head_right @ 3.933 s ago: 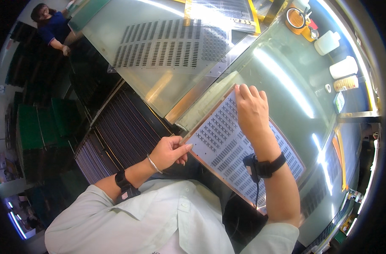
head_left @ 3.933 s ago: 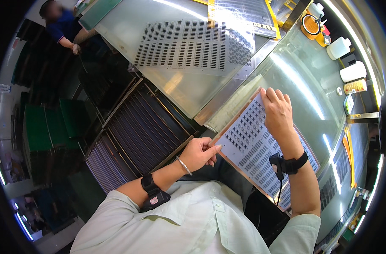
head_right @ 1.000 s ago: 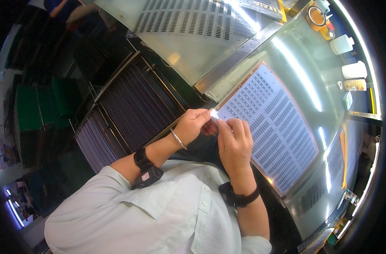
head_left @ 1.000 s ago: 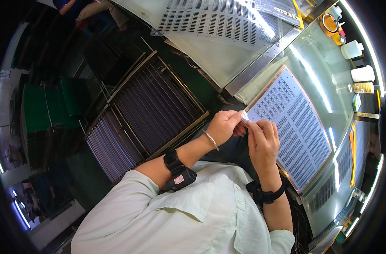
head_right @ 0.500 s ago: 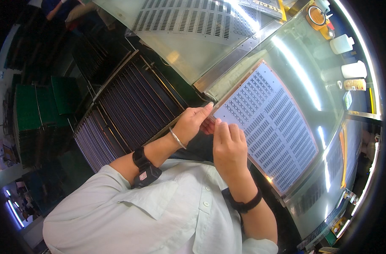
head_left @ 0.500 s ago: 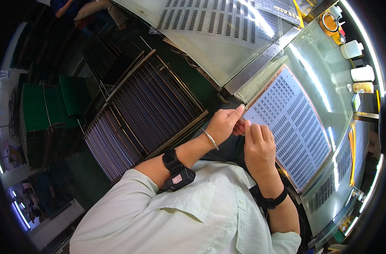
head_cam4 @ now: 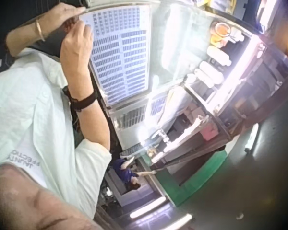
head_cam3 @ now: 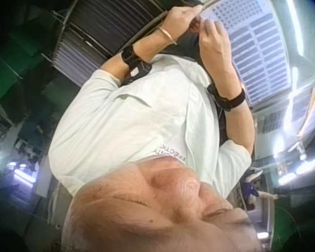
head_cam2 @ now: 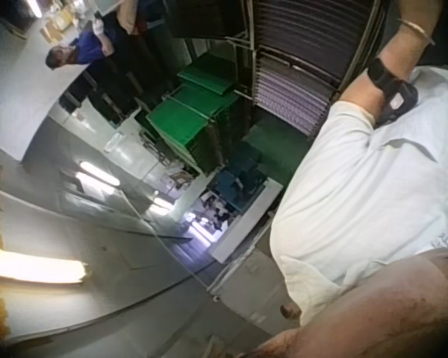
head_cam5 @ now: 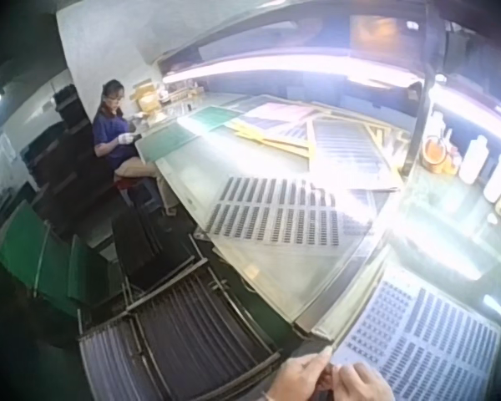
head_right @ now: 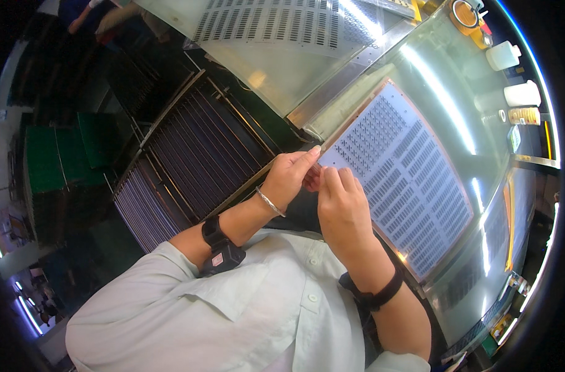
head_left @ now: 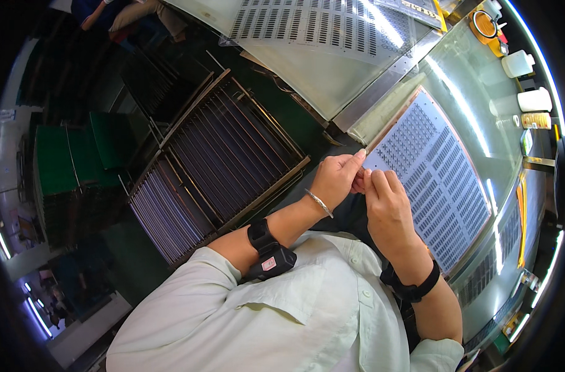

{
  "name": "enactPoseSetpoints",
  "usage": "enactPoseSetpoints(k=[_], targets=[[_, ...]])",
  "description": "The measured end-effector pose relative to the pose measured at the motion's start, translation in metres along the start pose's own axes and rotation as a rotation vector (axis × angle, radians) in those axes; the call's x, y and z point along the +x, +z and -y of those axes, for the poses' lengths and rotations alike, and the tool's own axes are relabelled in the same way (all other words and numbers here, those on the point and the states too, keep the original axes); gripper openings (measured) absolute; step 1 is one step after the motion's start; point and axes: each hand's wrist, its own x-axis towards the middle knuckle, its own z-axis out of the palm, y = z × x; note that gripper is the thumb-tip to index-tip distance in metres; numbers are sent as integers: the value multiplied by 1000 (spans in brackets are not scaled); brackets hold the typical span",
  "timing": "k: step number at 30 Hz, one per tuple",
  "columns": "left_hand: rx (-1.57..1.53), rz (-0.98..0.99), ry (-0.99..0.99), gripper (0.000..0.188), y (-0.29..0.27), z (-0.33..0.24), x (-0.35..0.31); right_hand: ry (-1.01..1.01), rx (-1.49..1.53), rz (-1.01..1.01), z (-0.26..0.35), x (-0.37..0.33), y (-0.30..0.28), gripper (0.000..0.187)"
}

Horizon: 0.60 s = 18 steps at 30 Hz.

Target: The recorder picks up a transparent sheet with small grid patterns and aligns it over a white backlit inspection board to check for defects.

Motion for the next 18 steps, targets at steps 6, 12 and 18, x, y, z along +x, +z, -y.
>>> enactPoseSetpoints(k=[6,12,18], targets=[[150,71,19,32,-10,-2,2,160,112,-123,6,-10,7,32],[143,75,-62,24,-15,0,-5,328,167,-275,19,-38,-2,36],[226,69,-49,24,-17,1,-6,459,278,-346,9,-64,-17,25]])
